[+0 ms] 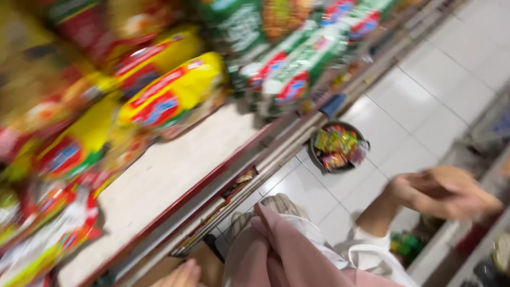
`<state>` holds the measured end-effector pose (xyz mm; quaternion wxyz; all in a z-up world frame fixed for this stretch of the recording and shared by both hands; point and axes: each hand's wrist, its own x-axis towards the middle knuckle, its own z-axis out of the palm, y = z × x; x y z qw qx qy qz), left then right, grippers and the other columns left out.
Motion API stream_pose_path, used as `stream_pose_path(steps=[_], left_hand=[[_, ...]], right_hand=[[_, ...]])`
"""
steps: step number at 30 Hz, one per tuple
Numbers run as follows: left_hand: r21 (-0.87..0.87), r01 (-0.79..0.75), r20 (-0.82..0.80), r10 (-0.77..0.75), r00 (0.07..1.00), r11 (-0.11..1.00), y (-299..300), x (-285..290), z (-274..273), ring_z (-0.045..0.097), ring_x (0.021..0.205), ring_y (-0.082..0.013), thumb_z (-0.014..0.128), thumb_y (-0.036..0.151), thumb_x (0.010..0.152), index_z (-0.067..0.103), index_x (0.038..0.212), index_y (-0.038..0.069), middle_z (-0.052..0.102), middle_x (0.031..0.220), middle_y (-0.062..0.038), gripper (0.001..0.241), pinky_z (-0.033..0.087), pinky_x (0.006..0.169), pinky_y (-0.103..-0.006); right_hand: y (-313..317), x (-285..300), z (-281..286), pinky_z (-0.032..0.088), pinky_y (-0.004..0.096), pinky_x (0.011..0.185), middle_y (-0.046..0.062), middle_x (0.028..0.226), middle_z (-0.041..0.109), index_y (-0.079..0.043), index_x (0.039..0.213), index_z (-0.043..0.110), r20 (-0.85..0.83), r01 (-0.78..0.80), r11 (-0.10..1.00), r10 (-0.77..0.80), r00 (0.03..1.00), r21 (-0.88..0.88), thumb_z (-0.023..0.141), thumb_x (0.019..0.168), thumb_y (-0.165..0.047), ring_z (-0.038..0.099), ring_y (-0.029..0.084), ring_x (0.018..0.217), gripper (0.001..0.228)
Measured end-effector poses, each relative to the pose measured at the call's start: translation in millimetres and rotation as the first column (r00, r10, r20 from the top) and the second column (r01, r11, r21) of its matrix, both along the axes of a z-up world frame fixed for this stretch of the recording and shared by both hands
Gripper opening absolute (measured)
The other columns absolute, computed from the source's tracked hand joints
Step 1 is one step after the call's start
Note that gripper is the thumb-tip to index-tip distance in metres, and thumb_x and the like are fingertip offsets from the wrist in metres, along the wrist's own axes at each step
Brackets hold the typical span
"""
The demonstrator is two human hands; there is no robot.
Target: Stock instant noodle packets onto a grocery store shelf from a cardboard box.
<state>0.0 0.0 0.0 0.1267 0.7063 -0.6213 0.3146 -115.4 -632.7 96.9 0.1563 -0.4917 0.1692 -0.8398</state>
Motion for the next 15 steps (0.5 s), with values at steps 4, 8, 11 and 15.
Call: stream_pose_path(steps=[4,8,11,15], left_hand=[[-0.032,-0.023,-0.408,0.008,0.913,0.999,-201,16,161,0.076,0.088,-0.0210,0.064,0.018,0.089,0.074,0.097,0.004,0.075,0.104,-0.010,0.019,0.062,0.074,-0.0348],[-0.153,0.171,-0.471,-0.223,0.853,0.973,-296,35,64,0.070,0.073,-0.0177,0.074,0.016,0.090,0.076,0.087,0.007,0.074,0.090,-0.005,0.010,0.056,0.063,-0.0313],[-0.036,0.252,-0.538,-0.231,0.811,0.967,-351,33,34,0.066,0.065,-0.0155,0.072,0.017,0.093,0.071,0.078,0.009,0.070,0.077,-0.004,0.017,0.052,0.055,-0.0315],[0.190,0.212,-0.646,-0.040,0.762,0.959,-420,34,5,0.066,0.068,-0.0231,0.070,0.021,0.095,0.066,0.072,0.008,0.067,0.071,-0.007,0.026,0.051,0.060,-0.0387]], right_hand=[[67,-15,-57,0.040,0.026,0.058,0.005,0.096,0.055,-0.002,0.099,0.057,-0.074,-0.170,0.790,0.262,0.962,0.589,0.045,0.107,-0.016,0.049,0.012,0.068,0.020],[113,-30,-104,0.039,0.024,0.054,-0.002,0.069,0.047,-0.005,0.101,0.061,0.100,-0.321,0.218,0.666,0.739,0.921,0.056,0.109,-0.029,0.045,0.008,0.060,0.026],[121,-60,-160,0.042,0.024,0.056,-0.002,0.068,0.048,-0.005,0.101,0.062,0.249,-0.316,-0.032,0.693,0.676,0.948,0.055,0.106,-0.028,0.046,0.008,0.060,0.025],[94,-94,-225,0.037,0.024,0.057,-0.003,0.072,0.047,-0.005,0.109,0.065,0.591,-0.402,-0.434,0.554,0.586,0.806,0.057,0.105,-0.022,0.042,0.007,0.062,0.019]])
